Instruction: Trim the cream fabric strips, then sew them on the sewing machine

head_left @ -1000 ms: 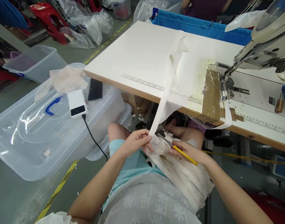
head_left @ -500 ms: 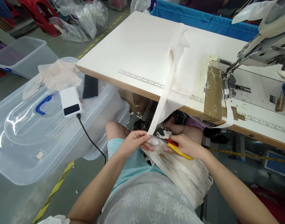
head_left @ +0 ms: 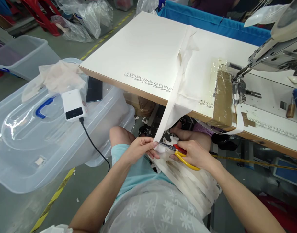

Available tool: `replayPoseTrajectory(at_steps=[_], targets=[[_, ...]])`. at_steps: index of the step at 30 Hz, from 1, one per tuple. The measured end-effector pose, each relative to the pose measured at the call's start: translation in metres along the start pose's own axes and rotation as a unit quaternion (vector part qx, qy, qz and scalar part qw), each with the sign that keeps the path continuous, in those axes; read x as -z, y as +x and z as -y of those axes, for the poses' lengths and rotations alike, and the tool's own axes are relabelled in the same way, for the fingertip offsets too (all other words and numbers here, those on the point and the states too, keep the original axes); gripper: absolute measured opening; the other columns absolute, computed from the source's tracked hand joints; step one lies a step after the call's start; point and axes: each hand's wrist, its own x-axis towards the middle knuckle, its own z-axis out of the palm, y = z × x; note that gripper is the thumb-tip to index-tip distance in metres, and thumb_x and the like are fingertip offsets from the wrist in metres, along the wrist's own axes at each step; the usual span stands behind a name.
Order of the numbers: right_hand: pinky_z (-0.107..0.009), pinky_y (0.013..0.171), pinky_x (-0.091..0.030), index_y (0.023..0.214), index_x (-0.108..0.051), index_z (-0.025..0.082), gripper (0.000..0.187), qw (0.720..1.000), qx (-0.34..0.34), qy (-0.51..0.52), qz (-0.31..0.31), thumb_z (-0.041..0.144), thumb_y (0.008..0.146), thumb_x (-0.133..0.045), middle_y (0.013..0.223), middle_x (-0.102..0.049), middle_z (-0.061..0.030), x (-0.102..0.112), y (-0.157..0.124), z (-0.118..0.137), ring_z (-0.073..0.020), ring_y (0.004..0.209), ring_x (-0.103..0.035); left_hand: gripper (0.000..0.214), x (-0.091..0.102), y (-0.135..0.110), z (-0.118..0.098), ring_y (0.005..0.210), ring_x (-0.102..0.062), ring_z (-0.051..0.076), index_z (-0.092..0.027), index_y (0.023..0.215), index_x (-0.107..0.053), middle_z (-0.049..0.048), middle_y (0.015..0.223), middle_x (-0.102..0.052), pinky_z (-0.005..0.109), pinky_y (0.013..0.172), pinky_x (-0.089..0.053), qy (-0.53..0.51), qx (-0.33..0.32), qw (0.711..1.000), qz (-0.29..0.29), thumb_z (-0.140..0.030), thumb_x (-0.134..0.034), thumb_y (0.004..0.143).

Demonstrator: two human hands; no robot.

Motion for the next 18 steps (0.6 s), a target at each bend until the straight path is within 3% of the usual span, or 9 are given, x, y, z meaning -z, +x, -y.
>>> replayPoseTrajectory(at_steps=[3, 11, 18], targets=[[-0.029, 0.050, -0.016, 0.060, -0.032, 0.022, 0.060, 1.000, 0.004, -0.010, -0.001, 0.075, 0.087, -0.040, 0.054, -0.044, 0.0004, 0.001, 0.000, -0.002, -0.0129, 0.047, -0.037, 0.040, 0.000, 0.000, 0.002, 0.063, -0.070, 0.017, -0.012, 0.083, -0.066, 0.0065, 0.066, -0.071, 0.020, 0.056, -0.051, -0.004, 0.003, 1.000, 0.003, -0.051, -0.071, 0.079], [-0.028, 0.052, -0.018, 0.066, -0.042, 0.021, 0.050, 0.993, -0.010, -0.116, 0.033, 0.065, 0.089, -0.050, 0.064, -0.056, -0.0015, 0.002, 0.007, 0.005, -0.0167, 0.057, -0.051, 0.042, 0.002, 0.003, 0.004, 0.061, -0.069, 0.018, -0.012, 0.082, -0.065, 0.0061, 0.063, -0.070, 0.020, 0.054, -0.051, -0.006, 0.010, 1.000, -0.003, -0.053, -0.074, 0.075], [-0.028, 0.051, -0.018, 0.062, -0.039, 0.021, 0.053, 0.995, -0.006, -0.095, 0.023, 0.065, 0.090, -0.049, 0.061, -0.055, -0.0027, -0.004, 0.015, 0.004, -0.0160, 0.055, -0.049, 0.042, 0.002, 0.001, 0.004, 0.061, -0.068, 0.017, -0.013, 0.080, -0.063, 0.0073, 0.065, -0.070, 0.022, 0.056, -0.051, 0.021, 0.022, 1.000, -0.004, -0.055, -0.069, 0.078]])
